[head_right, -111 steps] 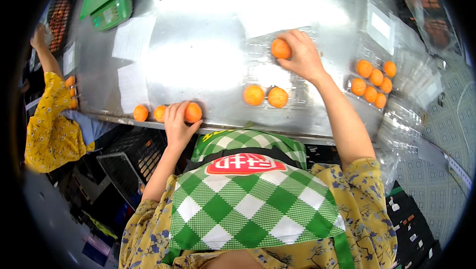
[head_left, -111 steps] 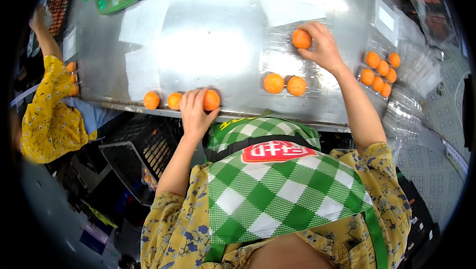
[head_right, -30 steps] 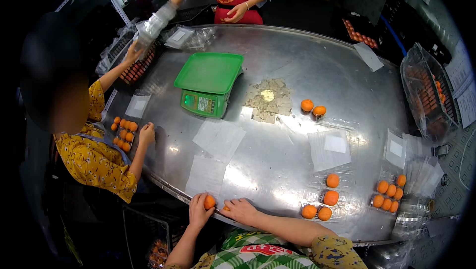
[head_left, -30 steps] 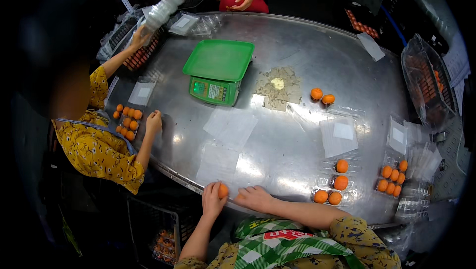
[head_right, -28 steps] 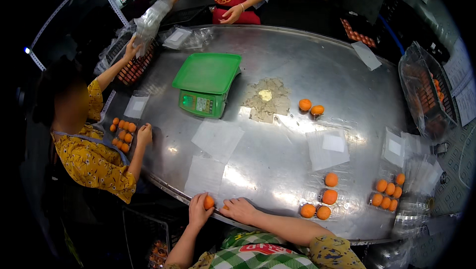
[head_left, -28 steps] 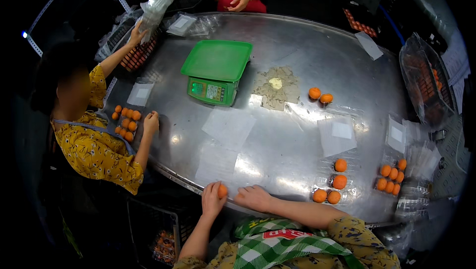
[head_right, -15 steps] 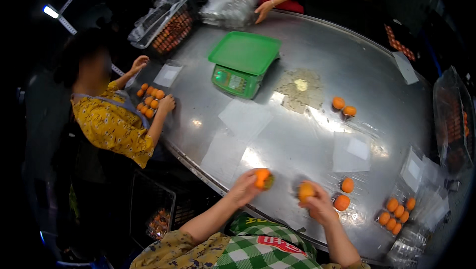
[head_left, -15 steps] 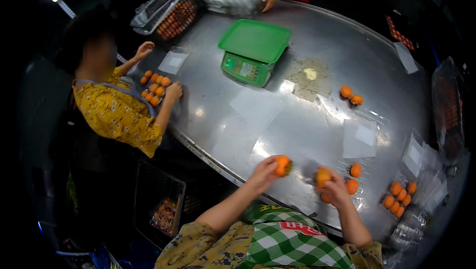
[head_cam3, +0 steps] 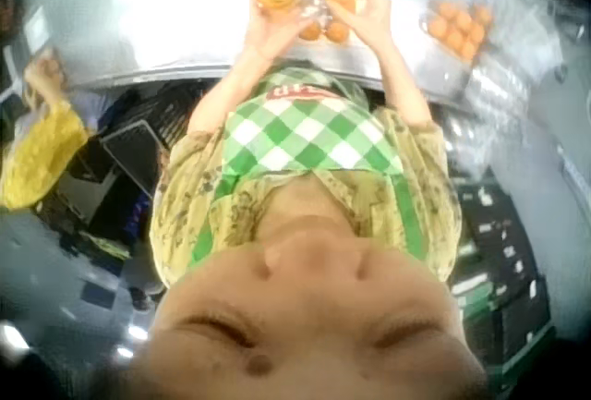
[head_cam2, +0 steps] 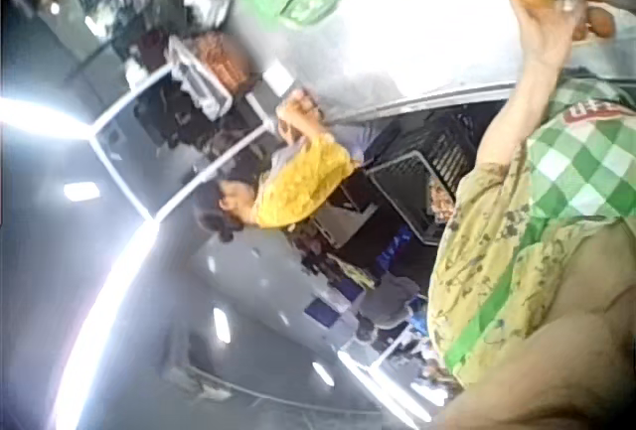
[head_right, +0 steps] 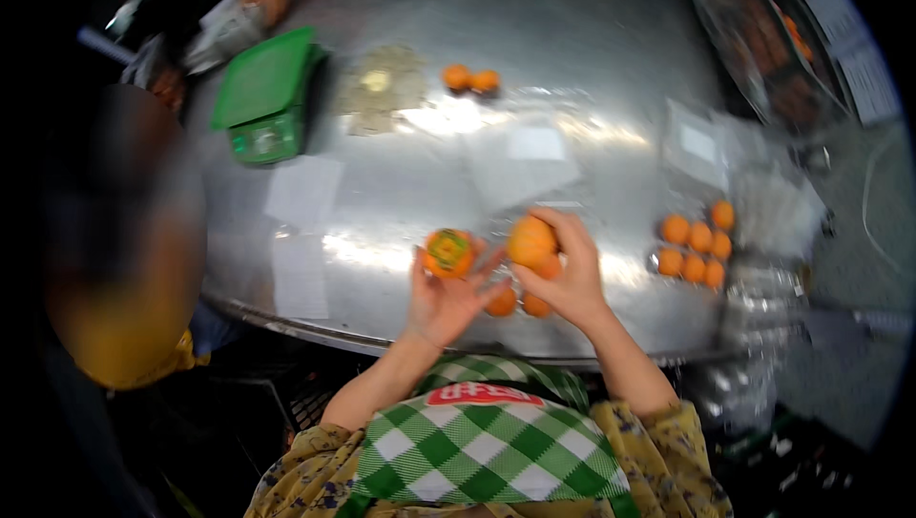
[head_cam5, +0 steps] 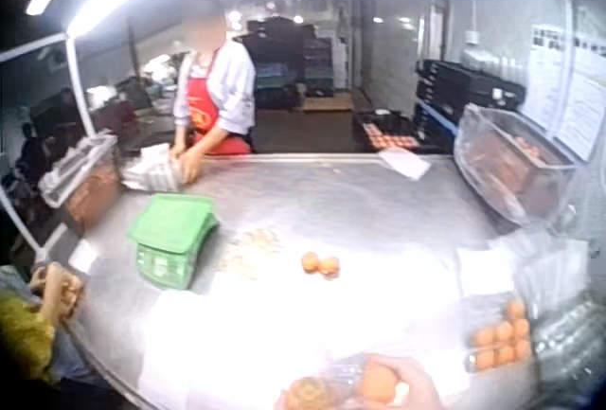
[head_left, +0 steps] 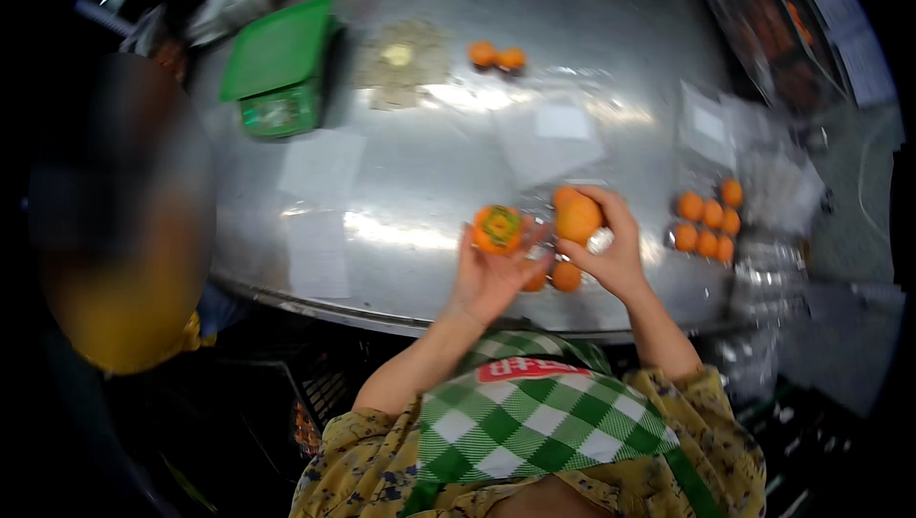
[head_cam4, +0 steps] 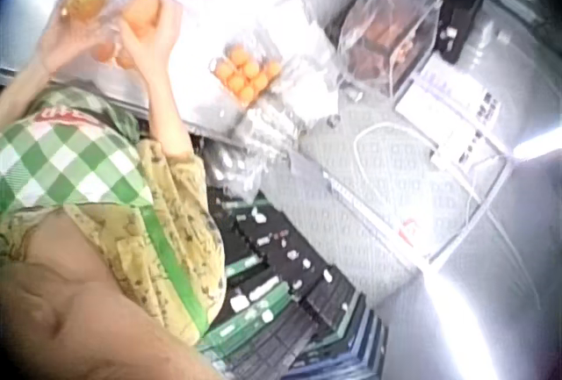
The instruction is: The person picks up persimmons from a metal table, removes the green calyx from the top of each fruit, and places them into clear plastic clamshell containers. The person works methodically, filling multiple containers with the prepared fruit.
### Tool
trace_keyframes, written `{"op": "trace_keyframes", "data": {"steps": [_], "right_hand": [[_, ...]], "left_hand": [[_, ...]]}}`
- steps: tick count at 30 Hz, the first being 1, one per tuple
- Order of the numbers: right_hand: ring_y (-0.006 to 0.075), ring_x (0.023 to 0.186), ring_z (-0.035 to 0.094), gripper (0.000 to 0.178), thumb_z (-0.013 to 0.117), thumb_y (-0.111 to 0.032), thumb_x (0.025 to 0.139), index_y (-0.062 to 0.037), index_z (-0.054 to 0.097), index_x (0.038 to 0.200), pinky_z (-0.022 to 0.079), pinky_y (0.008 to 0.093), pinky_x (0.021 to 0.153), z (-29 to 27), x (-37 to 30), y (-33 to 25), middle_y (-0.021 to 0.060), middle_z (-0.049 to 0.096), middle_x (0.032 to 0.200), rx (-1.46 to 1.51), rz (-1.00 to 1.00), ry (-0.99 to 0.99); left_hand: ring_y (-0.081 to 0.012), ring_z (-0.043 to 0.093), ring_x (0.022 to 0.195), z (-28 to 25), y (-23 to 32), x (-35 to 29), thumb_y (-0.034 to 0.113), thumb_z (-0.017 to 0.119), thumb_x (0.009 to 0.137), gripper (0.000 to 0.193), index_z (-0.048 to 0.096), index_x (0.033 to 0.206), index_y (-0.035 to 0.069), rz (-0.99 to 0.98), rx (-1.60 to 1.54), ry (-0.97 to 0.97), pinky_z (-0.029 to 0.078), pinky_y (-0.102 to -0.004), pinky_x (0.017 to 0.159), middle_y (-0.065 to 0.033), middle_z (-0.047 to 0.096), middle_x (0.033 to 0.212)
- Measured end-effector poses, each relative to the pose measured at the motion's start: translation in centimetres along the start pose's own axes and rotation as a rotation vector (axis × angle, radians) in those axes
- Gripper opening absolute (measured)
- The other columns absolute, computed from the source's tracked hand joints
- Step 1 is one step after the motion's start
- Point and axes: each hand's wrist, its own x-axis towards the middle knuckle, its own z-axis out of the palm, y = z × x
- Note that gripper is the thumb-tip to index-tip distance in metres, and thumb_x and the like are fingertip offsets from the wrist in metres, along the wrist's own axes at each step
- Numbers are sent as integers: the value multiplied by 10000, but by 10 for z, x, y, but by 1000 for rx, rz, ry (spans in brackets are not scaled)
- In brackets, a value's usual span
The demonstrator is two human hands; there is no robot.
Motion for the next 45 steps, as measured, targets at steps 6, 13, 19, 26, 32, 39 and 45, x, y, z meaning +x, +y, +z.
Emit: {"op": "trace_keyframes", "data": {"steps": [6,13,19,26,32,39,45], "right_hand": [[274,862,609,570,786,-132,587,-58,560,1104,512,339,718,0,3,0,102,568,994,-123,-55,78],[280,823,622,610,814,-172,565,-60,567,1111,522,346,674,-4,0,12,94,578,978,-158,-71,63],[286,849,614,627,812,-177,582,-66,564,1148,518,327,718,-15,2,21,116,581,1002,-76,-63,-56],[175,1012,585,586,761,-151,707,-25,526,1229,473,291,864,-26,-17,40,77,588,1114,532,306,-47],[155,985,571,662,705,-346,774,0,472,1287,501,306,795,-36,-38,55,81,564,1142,844,578,-37],[126,940,572,581,681,-289,818,-13,467,1283,508,284,737,-39,-53,66,64,571,1108,936,642,7],[124,938,569,582,685,-299,816,-17,471,1277,506,285,743,-39,-54,65,65,568,1114,928,639,-9]], "left_hand": [[-294,349,1317,11,-17,18,623,445,877,639,487,1308,153,-60,-120,-12,266,-537,1077,1,535,1323],[-336,387,1290,6,-20,21,616,457,878,648,487,1315,139,-67,-150,-31,283,-546,1071,-29,536,1325],[-356,415,1266,17,-22,21,615,466,878,648,490,1305,128,-65,-113,90,323,-556,1050,-52,538,1315],[-330,479,1218,19,-12,18,618,446,890,679,445,1325,97,-64,92,155,370,-535,1032,-93,486,1346],[-233,550,1117,14,-6,18,325,647,857,582,428,1330,65,121,559,50,450,-375,969,-103,535,1256],[-207,540,1106,19,-5,20,34,792,671,691,465,1279,18,596,1599,6,443,-331,948,-120,532,1231],[-196,536,1079,21,-6,23,55,791,680,634,493,1235,-11,749,1818,-22,444,-324,932,-106,519,1197]]}}
